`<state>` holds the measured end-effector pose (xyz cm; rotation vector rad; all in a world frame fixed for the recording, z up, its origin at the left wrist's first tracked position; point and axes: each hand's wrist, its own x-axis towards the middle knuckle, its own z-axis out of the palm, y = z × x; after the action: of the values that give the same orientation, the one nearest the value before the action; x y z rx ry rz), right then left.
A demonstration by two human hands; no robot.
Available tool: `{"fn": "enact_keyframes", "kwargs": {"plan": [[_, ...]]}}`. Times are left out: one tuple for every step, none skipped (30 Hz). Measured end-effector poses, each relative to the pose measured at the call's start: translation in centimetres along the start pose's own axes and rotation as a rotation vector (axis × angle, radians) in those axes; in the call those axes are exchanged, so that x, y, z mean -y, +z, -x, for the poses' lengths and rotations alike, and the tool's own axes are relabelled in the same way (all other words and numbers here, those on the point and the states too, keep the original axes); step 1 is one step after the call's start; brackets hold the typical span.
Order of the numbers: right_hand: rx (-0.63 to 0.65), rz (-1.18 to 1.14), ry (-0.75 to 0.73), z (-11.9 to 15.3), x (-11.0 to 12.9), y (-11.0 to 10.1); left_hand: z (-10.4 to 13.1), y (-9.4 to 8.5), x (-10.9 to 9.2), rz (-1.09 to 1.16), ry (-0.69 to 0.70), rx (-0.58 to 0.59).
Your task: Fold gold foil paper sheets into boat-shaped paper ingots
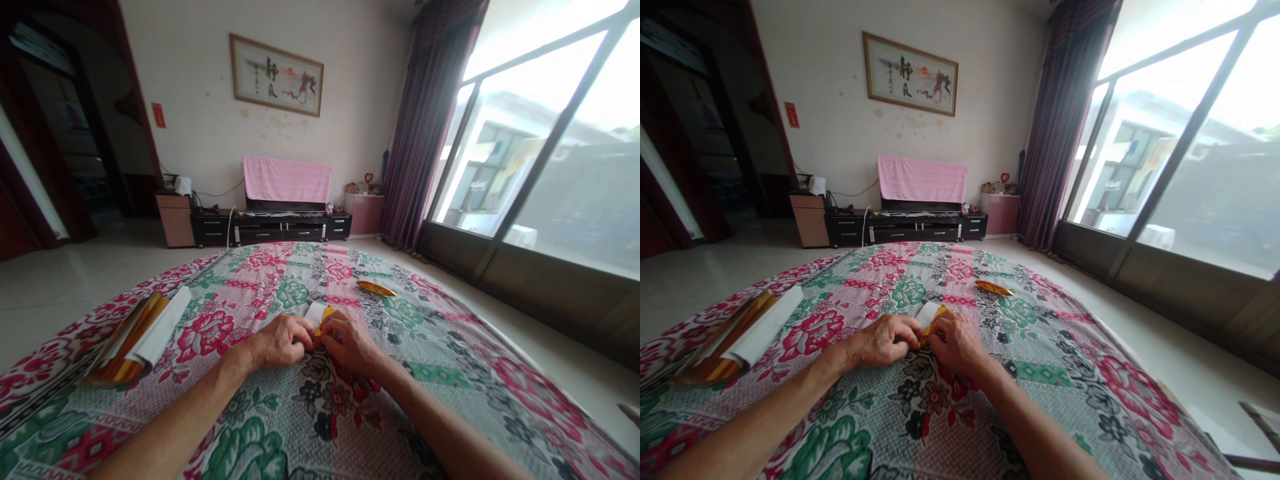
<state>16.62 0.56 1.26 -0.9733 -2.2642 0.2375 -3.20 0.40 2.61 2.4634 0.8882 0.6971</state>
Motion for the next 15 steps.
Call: {"fn": "enact_keyframes", "kwargs": {"plan": [[-0.014,0.012,0.017,-0.01,0.11,0.10,-0.02,-0.03,0.02,0.010,-0.002,0.002],[-0.025,0.023,0.034,-0.03,0.23,0.20,-0.04,-0.05,0.05,0.023,-0.005,0.001],[-0.033,0.033,0.048,-0.04,0.34,0.28,-0.06,-0.06,0.10,0.038,-0.010,-0.003],[-0.036,0.040,0.059,-0.06,0.46,0.34,-0.08,-0.07,0.17,0.053,-0.017,-0.009],[-0.037,0.047,0.069,-0.08,0.56,0.39,-0.09,-0.08,0.24,0.068,-0.026,-0.016],[-0.039,0.052,0.078,-0.09,0.65,0.43,-0.10,-0.09,0.32,0.082,-0.034,-0.018],[-0.041,0.056,0.085,-0.10,0.72,0.45,-0.10,-0.11,0.39,0.092,-0.042,-0.020],[-0.044,0.057,0.091,-0.10,0.78,0.47,-0.09,-0.12,0.45,0.099,-0.047,-0.022],[-0.046,0.057,0.096,-0.09,0.81,0.50,-0.08,-0.12,0.50,0.102,-0.048,-0.027],[-0.049,0.056,0.100,-0.08,0.82,0.52,-0.08,-0.12,0.52,0.103,-0.045,-0.034],[-0.050,0.054,0.102,-0.06,0.82,0.55,-0.09,-0.11,0.51,0.102,-0.037,-0.044],[-0.051,0.053,0.104,-0.03,0.81,0.57,-0.10,-0.08,0.47,0.100,-0.026,-0.054],[-0.050,0.051,0.105,-0.01,0.79,0.60,-0.13,-0.04,0.42,0.096,-0.013,-0.066],[-0.050,0.049,0.105,0.02,0.78,0.61,-0.16,0.01,0.35,0.091,0.001,-0.077],[-0.051,0.044,0.104,0.05,0.77,0.61,-0.20,0.07,0.29,0.086,0.012,-0.088]]}}
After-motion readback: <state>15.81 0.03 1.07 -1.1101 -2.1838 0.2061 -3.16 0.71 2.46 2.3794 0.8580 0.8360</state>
